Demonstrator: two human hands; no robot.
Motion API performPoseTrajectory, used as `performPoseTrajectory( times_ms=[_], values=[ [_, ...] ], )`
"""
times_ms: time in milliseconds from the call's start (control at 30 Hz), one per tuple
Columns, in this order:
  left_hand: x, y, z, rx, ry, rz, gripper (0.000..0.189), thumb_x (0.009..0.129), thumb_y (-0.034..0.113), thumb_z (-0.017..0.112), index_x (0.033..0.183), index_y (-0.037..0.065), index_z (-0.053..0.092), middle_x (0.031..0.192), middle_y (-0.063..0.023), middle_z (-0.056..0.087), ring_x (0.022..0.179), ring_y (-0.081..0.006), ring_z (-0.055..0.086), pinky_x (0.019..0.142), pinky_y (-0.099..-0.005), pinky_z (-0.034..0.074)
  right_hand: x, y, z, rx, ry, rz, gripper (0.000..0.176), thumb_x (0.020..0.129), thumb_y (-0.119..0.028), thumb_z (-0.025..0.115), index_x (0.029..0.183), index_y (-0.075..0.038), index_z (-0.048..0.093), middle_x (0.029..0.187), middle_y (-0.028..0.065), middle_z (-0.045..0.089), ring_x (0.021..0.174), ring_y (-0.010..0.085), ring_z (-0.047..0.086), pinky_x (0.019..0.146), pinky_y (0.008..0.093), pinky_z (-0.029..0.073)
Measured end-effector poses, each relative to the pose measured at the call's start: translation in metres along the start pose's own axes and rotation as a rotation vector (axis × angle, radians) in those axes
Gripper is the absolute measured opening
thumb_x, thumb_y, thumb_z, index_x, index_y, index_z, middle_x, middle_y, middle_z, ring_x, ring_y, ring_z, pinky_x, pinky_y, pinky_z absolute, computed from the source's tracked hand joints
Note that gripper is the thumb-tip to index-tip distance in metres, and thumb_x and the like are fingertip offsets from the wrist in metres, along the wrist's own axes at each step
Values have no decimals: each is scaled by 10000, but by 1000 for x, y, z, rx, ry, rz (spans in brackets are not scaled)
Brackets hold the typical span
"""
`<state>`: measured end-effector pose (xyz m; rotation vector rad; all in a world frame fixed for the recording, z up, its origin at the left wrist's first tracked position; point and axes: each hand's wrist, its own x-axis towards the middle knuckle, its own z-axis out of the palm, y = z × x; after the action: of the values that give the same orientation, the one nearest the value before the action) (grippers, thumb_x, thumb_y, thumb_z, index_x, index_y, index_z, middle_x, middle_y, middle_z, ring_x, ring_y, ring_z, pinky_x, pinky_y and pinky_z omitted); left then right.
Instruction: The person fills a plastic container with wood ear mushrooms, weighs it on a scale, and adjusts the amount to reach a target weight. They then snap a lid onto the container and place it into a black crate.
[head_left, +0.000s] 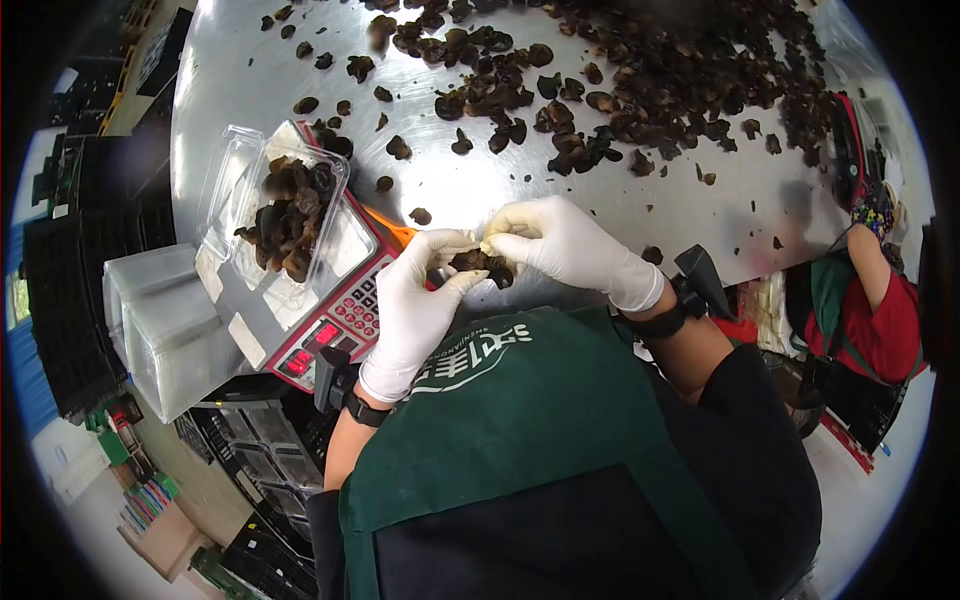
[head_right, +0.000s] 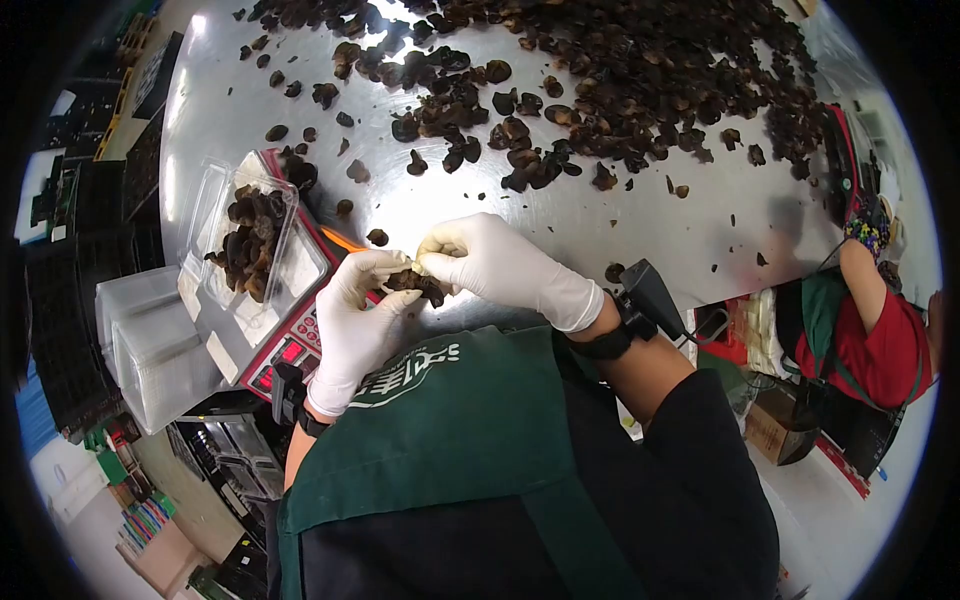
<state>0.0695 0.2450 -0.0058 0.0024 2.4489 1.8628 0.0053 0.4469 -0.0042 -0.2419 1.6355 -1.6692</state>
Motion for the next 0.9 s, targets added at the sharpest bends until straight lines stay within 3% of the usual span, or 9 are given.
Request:
performPoseTrajectory(
  times_ms=[133,233,333,433,667,900],
  values=[
    [1,2,-1,31,-11,-30,318,800,-24,756,1104,15,669,920,-36,723,756,-67,622,699,-225,510,-3,-8,2,42,23,-11,159,949,-92,614,1015,47,655,908,45,665,835,80,606,745,244,501],
    [1,3,-3,66,3,-55,243,868,13,721,1107,12,676,897,-43,713,709,-60,600,663,-210,493,-2,-2,5,-182,41,-210,179,957,-88,601,1069,45,645,945,61,672,844,80,612,735,241,514],
    [2,6,-8,-238,-30,-384,195,940,68,671,1121,-6,656,869,-50,695,659,-61,587,617,-196,469,7,6,3,98,-54,-65,214,964,-101,602,1123,39,633,974,76,672,825,93,624,720,237,526],
    [4,4,-8,-478,-7,-410,216,983,105,625,1155,-26,625,837,-51,676,638,-70,596,582,-193,454,12,9,-1,221,-41,9,243,964,-122,630,1142,44,634,919,89,678,713,128,651,637,243,533],
    [4,3,-10,-660,-47,-450,239,1014,133,572,1181,-34,611,812,-57,663,581,-106,627,539,-203,484,16,7,-4,313,-65,63,230,976,-120,601,1141,38,626,974,75,665,687,111,617,653,239,516],
    [6,4,-9,-679,-44,-523,291,988,131,619,1235,-21,597,807,-31,648,640,-94,644,550,-193,483,21,16,0,308,-10,29,237,980,-140,609,1154,20,621,938,62,673,685,77,585,630,208,491]
  ],
)
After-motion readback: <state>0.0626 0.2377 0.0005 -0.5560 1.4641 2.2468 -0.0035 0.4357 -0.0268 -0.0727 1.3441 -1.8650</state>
